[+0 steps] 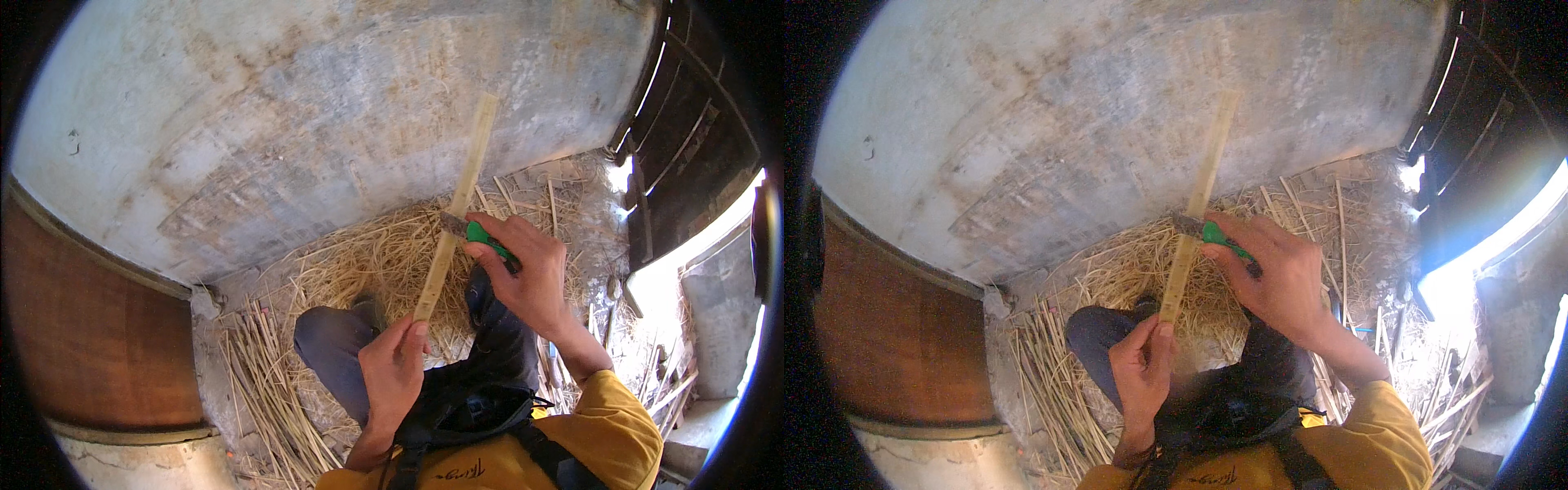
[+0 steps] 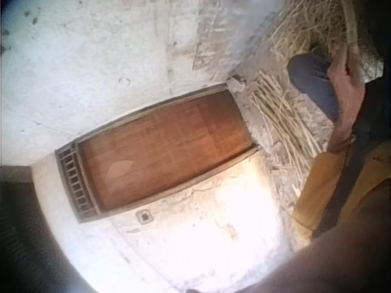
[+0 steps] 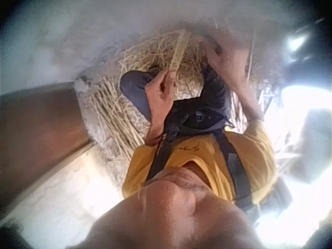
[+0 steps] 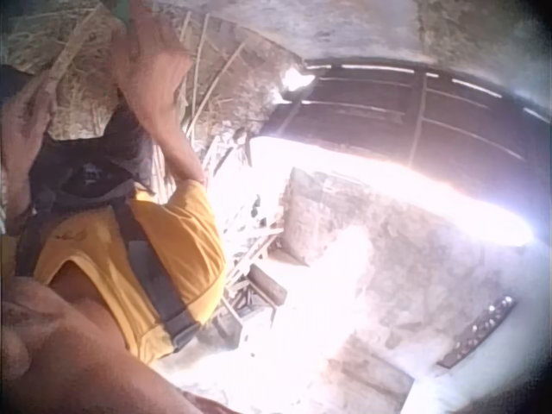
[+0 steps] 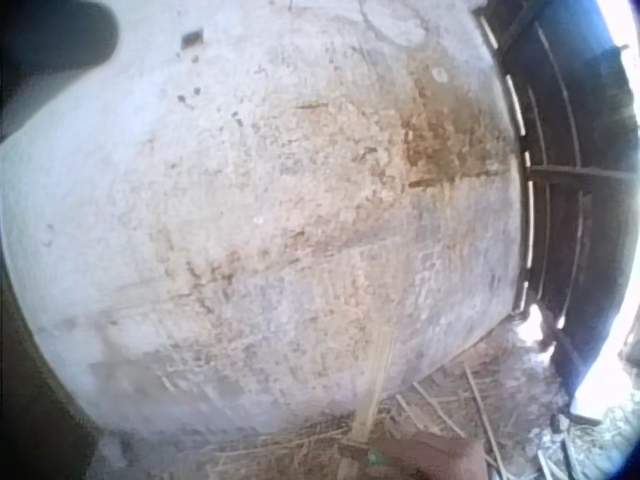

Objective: The person shaves a piece of wood using a utility knife while sitting down. The person peels off thin layers of wood and then continues by shaving the end of a smaller wood piece.

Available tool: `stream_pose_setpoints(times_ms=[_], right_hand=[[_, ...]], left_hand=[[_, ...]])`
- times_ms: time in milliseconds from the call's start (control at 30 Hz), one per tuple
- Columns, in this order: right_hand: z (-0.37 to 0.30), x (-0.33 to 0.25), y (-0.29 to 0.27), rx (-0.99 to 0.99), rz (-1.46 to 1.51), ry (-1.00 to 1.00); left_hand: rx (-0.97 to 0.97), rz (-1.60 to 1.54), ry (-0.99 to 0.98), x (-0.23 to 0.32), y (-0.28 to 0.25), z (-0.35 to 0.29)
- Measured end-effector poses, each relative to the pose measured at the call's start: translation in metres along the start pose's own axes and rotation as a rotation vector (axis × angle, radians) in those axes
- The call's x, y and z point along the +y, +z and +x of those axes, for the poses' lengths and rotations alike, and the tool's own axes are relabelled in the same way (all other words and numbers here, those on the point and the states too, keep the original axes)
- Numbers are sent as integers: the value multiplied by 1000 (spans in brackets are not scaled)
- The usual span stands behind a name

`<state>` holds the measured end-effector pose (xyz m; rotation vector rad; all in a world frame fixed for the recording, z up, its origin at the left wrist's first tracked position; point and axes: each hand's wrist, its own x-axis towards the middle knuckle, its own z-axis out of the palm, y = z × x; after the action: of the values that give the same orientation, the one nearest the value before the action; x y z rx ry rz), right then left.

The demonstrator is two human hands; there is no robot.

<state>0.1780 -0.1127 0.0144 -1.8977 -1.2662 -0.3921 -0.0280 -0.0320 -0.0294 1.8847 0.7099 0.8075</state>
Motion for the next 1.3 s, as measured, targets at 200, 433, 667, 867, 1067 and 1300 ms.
stream_pose_setpoints(times_ms=[200, 433, 667, 867, 1067, 1300], right_hand=[[-5, 6, -8, -188, 405, 28], [-22, -5, 1, -335, 302, -166], [-23, -11, 1, -308, 49, -254], [-19, -11, 0, -283, -5, -310], [-15, -11, -2, -279, -76, -350], [-8, -13, -10, -295, -165, -397]], left_hand=[[90, -188, -140, -2, -6, 11], [40, -301, -152, 7, -9, 14], [23, -282, -133, 9, -8, 14], [29, -263, -179, 17, -9, 15], [50, -215, -104, 9, -6, 15], [134, -20, 66, 10, -6, 19]])
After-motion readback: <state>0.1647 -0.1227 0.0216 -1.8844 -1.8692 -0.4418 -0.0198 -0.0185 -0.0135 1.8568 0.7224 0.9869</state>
